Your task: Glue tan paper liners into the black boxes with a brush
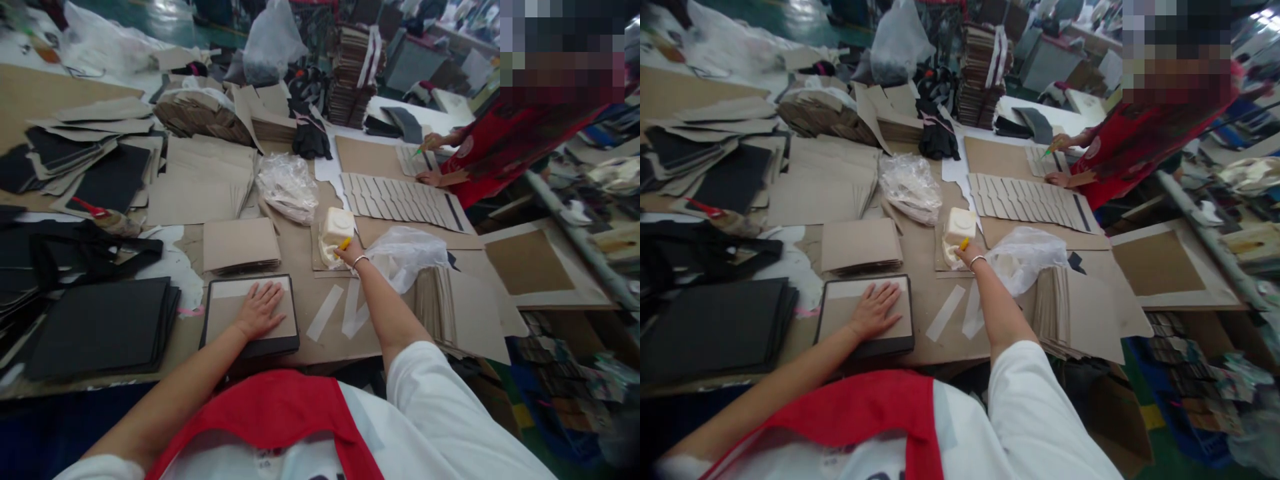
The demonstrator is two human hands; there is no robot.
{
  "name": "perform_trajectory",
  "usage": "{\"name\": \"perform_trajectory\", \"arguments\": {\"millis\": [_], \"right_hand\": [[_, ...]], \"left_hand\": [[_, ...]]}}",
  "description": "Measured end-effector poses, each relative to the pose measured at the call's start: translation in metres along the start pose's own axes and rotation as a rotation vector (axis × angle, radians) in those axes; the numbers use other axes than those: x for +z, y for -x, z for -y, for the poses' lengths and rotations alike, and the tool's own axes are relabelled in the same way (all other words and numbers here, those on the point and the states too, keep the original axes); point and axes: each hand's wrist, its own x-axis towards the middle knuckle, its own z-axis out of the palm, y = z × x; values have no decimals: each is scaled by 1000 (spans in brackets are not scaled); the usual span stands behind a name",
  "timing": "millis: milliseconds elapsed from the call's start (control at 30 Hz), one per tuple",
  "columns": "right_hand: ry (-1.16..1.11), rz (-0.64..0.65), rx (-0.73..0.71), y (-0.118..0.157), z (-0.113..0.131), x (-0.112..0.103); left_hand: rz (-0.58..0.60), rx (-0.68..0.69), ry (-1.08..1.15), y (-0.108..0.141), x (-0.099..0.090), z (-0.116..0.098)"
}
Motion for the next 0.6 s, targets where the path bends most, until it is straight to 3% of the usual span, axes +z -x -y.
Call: {"name": "perform_trajectory", "arguments": {"millis": [67, 133, 233, 300, 367, 433, 500, 600], "right_hand": [[7, 0, -26, 8, 4, -13], [45, -83, -62, 24, 8, -24], [69, -228, -139, 66, 25, -17], [28, -236, -257, 100, 49, 14], [-38, -187, -558, 130, 75, 60], [-5, -103, -705, 151, 94, 105], [36, -35, -749, 161, 99, 136], [-28, -18, -676, 161, 83, 149]], "left_hand": [[26, -11, 11, 0, -4, -1], [51, -24, 27, -1, -7, -1], [85, -73, 81, -6, -14, 1], [60, -156, 96, -7, -19, 5], [3, -259, 54, -3, -23, 11], [-15, -316, -13, 9, -26, 19], [20, -335, -43, 27, -29, 31], [-24, -467, 28, 58, -36, 52]]}}
